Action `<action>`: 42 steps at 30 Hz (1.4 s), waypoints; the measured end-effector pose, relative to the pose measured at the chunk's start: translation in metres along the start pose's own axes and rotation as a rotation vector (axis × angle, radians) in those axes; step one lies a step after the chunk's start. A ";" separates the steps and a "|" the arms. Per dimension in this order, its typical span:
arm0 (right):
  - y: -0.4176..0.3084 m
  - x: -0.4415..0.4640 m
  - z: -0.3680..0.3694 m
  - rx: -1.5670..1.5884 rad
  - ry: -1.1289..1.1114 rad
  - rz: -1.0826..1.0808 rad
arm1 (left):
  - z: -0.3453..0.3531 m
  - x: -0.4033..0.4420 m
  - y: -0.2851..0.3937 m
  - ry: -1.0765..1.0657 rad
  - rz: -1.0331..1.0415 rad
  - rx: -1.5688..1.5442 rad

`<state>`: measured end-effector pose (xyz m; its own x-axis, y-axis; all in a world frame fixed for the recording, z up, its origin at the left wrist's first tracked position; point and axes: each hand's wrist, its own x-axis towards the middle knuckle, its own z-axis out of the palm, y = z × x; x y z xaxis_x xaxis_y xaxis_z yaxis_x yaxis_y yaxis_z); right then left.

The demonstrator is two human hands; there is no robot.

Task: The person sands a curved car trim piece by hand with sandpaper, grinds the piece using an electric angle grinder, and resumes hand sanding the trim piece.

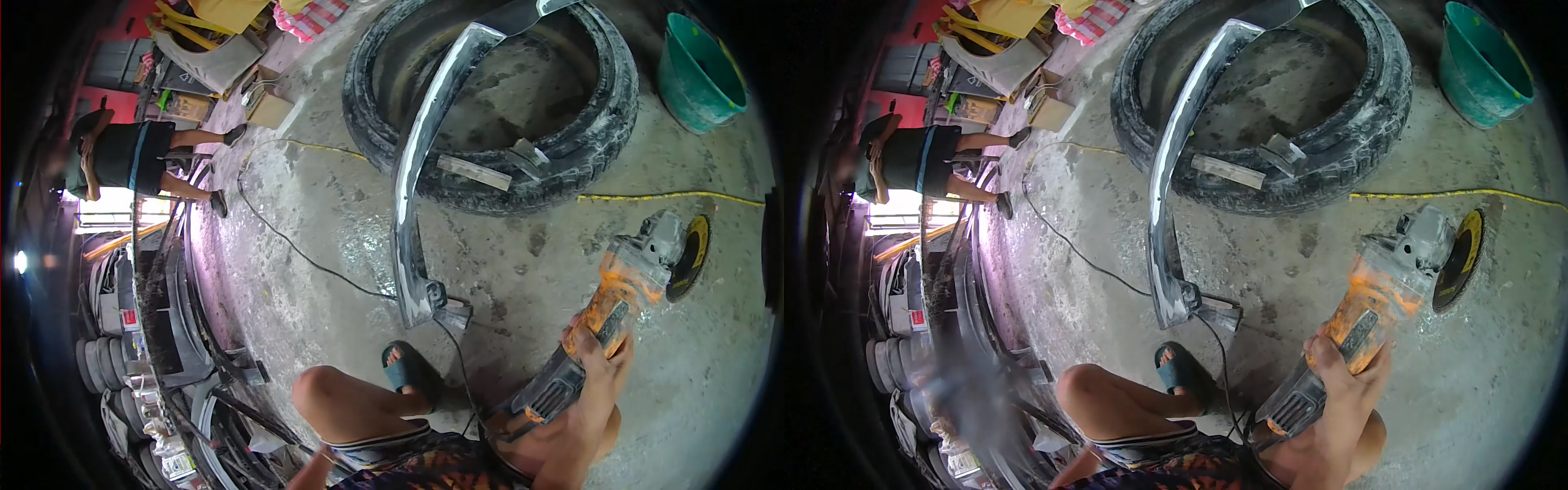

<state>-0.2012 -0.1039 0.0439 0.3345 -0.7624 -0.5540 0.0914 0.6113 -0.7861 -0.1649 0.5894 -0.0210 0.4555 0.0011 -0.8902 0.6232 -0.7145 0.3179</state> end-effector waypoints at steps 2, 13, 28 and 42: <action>-0.003 -0.001 0.004 0.000 0.001 0.007 | 0.043 -0.045 -0.036 0.055 -0.118 0.157; 0.000 0.001 0.000 0.002 -0.083 0.029 | 0.026 -0.041 0.373 0.826 0.915 0.976; 0.015 -0.040 -0.022 -0.184 0.056 -0.110 | 0.111 0.128 0.574 0.148 1.950 1.515; 0.034 -0.067 0.002 -0.181 0.086 -0.124 | 0.110 0.132 0.519 -0.098 1.952 1.414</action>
<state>-0.2183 -0.0316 0.0551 0.2498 -0.8491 -0.4654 -0.0454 0.4698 -0.8816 0.1488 0.1422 -0.0091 -0.2995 -0.9541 0.0092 -0.9393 0.2965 0.1725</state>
